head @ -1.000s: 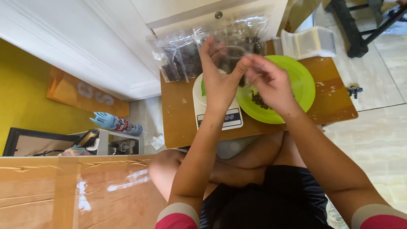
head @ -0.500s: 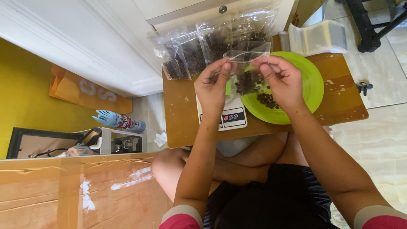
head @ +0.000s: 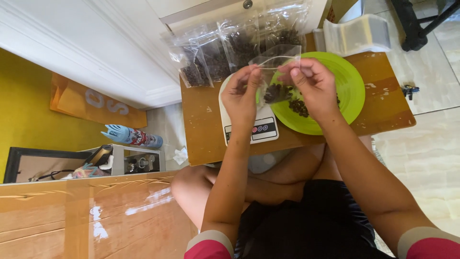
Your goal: The person weighs coffee beans by hand, transferring them from a plate into a bag on a digital scale, then removing excess beans from the bag and returning them to the plate to achieve the target weight.
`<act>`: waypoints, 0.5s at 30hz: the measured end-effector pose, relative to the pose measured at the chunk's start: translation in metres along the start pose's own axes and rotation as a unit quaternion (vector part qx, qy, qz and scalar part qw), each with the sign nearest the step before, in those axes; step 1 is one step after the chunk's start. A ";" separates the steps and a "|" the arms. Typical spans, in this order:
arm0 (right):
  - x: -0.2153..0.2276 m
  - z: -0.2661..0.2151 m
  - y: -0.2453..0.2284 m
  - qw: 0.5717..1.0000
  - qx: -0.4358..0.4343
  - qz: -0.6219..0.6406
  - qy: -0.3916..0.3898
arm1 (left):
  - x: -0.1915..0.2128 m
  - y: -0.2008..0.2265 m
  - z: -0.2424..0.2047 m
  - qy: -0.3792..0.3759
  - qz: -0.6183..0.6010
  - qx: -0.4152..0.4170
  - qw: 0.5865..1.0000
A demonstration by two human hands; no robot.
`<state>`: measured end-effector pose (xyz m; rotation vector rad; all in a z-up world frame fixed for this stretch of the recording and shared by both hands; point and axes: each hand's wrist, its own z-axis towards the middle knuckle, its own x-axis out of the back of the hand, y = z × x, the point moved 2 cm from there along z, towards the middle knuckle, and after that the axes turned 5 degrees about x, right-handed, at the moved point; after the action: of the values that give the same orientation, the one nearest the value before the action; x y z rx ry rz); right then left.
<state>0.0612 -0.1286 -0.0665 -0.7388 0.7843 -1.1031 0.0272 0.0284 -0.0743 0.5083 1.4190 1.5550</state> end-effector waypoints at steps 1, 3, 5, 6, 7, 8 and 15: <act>-0.001 0.002 0.002 1.000 0.000 -0.001 0.000 | 0.000 -0.001 0.002 0.000 -0.001 0.001 1.000; -0.003 0.004 0.003 0.999 0.016 -0.034 -0.005 | -0.001 -0.002 0.006 0.003 0.010 0.000 1.000; -0.004 0.010 0.007 1.000 -0.012 0.003 0.005 | -0.007 0.007 0.004 -0.032 -0.018 0.005 0.999; -0.004 0.016 0.008 0.999 -0.035 0.039 0.013 | -0.012 0.013 0.005 -0.067 -0.049 0.004 0.997; -0.003 0.015 0.010 0.999 -0.034 0.038 0.013 | -0.013 0.012 0.005 -0.068 -0.049 0.004 0.996; -0.004 0.018 0.013 0.996 -0.052 0.066 0.027 | -0.014 0.012 0.006 -0.067 -0.076 0.013 0.995; -0.006 0.023 0.020 0.990 -0.051 0.113 0.068 | -0.021 0.014 0.010 -0.037 -0.077 0.032 0.996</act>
<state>0.0882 -0.1142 -0.0697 -0.6467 1.0222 -0.9201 0.0404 0.0184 -0.0527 0.4792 1.4199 1.3592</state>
